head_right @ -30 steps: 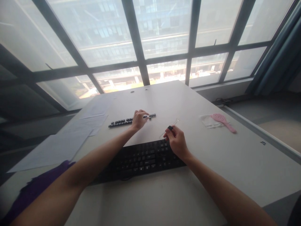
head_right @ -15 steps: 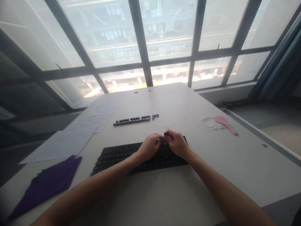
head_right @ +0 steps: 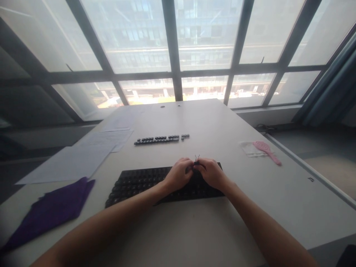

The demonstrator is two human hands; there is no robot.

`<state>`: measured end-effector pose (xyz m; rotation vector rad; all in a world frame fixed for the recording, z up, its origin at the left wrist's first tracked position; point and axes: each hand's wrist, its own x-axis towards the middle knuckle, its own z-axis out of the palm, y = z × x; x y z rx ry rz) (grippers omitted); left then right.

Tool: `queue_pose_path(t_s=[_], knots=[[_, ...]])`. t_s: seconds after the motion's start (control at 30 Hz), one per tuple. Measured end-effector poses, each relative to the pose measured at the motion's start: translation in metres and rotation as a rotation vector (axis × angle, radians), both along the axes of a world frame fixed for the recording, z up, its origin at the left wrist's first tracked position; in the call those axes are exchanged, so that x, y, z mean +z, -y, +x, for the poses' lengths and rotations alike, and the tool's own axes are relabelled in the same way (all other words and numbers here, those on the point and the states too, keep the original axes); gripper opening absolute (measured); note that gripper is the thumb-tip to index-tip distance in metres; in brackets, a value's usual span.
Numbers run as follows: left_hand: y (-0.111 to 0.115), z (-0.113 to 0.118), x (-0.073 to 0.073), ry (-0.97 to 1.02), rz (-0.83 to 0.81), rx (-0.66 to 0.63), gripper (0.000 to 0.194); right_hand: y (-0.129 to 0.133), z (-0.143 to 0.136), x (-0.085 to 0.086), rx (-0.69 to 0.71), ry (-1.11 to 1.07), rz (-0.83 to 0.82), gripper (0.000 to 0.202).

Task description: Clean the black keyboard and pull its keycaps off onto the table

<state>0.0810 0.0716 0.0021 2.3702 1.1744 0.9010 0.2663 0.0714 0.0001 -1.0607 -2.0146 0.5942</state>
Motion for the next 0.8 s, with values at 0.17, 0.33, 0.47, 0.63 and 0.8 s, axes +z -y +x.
queue_pose_path(t_s=[0.17,0.33,0.47,0.63,0.8], knots=[[0.001,0.001,0.001,-0.036,-0.002,-0.032,0.009,0.007,-0.008,0.002,-0.088,0.021,0.048,0.018],[-0.006,0.001,-0.004,-0.025,-0.081,-0.02,0.015,0.004,-0.01,-0.004,-0.18,-0.148,-0.087,0.018],[-0.01,0.001,-0.006,-0.026,-0.124,-0.009,0.012,0.001,-0.009,-0.011,-0.192,-0.24,-0.157,0.017],[-0.009,0.003,-0.005,-0.045,-0.105,-0.008,0.01,-0.001,-0.007,-0.016,-0.187,-0.275,-0.192,0.018],[-0.007,0.003,-0.004,-0.068,-0.069,-0.018,0.01,-0.002,-0.006,-0.017,-0.188,-0.291,-0.199,0.018]])
